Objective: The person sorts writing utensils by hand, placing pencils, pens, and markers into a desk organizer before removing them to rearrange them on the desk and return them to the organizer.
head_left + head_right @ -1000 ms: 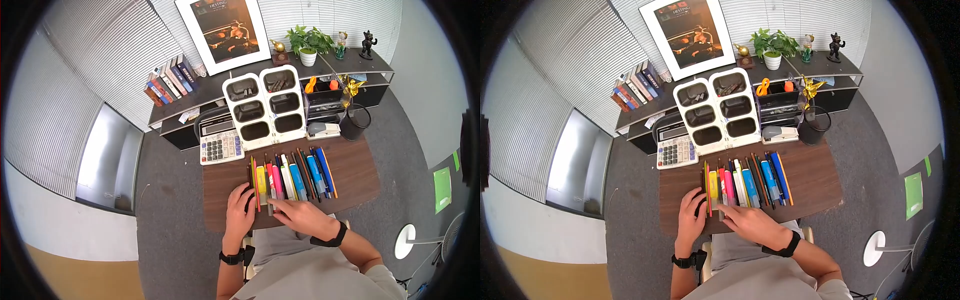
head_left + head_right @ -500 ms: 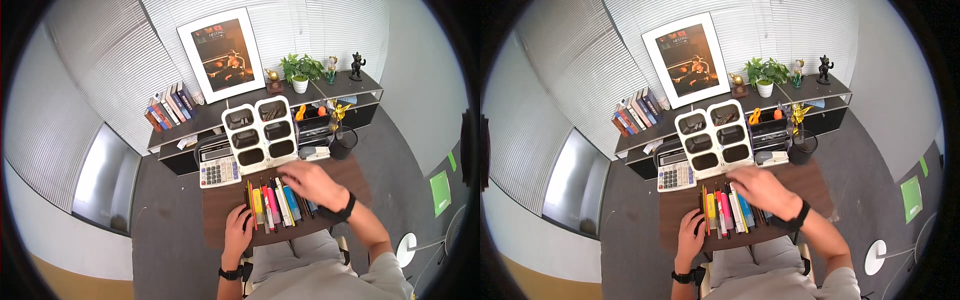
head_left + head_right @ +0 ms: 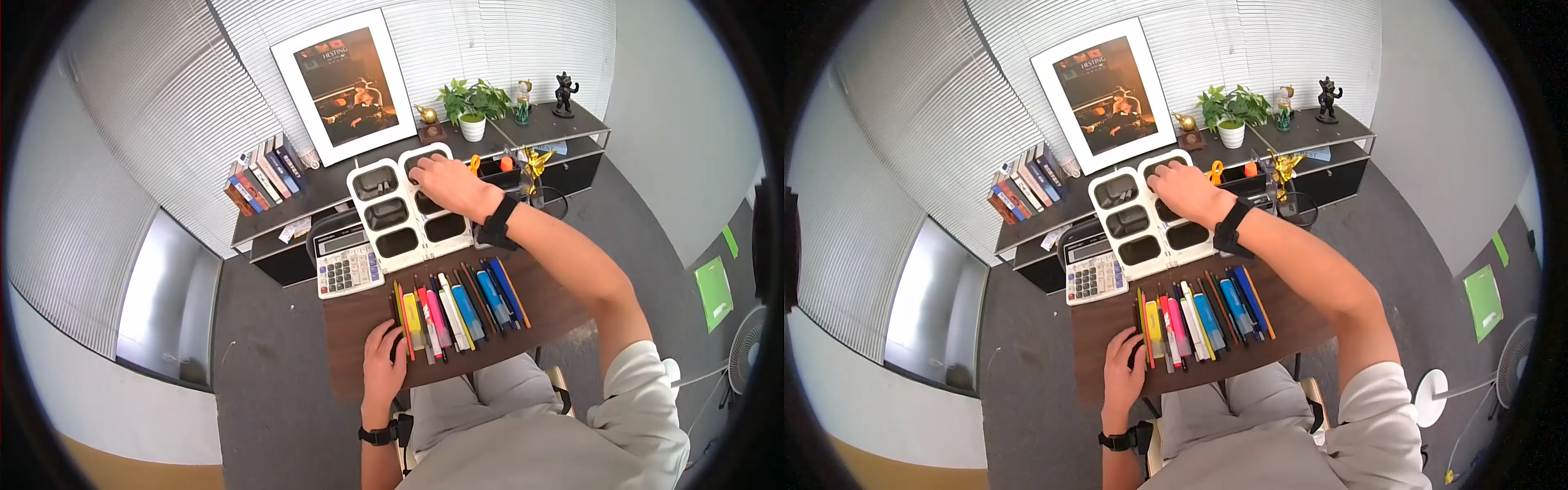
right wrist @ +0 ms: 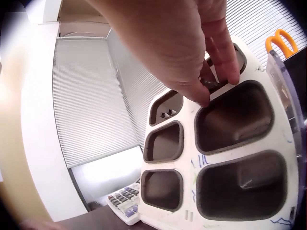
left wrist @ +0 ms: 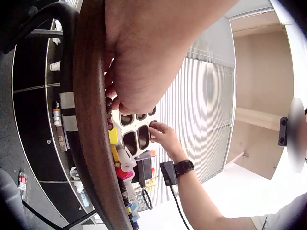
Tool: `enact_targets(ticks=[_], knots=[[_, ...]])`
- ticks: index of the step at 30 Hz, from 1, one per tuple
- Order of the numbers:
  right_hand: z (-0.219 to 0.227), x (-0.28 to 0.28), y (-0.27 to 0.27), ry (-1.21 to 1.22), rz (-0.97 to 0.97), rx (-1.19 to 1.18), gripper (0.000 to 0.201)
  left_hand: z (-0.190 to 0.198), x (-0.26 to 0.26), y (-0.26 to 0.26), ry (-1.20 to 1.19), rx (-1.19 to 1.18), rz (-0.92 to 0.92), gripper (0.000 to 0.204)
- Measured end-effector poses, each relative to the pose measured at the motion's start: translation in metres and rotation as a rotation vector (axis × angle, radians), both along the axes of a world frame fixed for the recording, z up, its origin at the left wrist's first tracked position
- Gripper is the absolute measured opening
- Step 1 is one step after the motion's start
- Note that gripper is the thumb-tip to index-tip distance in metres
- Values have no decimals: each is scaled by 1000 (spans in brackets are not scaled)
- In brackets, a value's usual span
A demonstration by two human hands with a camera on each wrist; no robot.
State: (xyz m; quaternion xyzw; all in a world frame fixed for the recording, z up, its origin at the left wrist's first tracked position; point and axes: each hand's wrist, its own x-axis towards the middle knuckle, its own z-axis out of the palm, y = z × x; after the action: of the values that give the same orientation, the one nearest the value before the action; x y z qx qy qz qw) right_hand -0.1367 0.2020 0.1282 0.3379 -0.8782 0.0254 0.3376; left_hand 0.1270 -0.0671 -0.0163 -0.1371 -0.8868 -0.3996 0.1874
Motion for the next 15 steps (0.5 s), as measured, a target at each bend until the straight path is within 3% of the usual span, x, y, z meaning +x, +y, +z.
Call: enact_targets(ticks=[2, 8, 12, 15], knots=[[7, 3, 4, 8, -26, 111, 9, 2, -1, 0, 2, -10, -8, 25], [22, 7, 22, -41, 45, 89, 9, 1, -1, -1, 13, -18, -20, 25], [37, 20, 35, -3, 92, -35, 11, 4, -1, 1, -2, -18, -10, 26], [60, 79, 37, -1, 133, -231, 17, 5, 0, 1, -10, -22, -6, 26]])
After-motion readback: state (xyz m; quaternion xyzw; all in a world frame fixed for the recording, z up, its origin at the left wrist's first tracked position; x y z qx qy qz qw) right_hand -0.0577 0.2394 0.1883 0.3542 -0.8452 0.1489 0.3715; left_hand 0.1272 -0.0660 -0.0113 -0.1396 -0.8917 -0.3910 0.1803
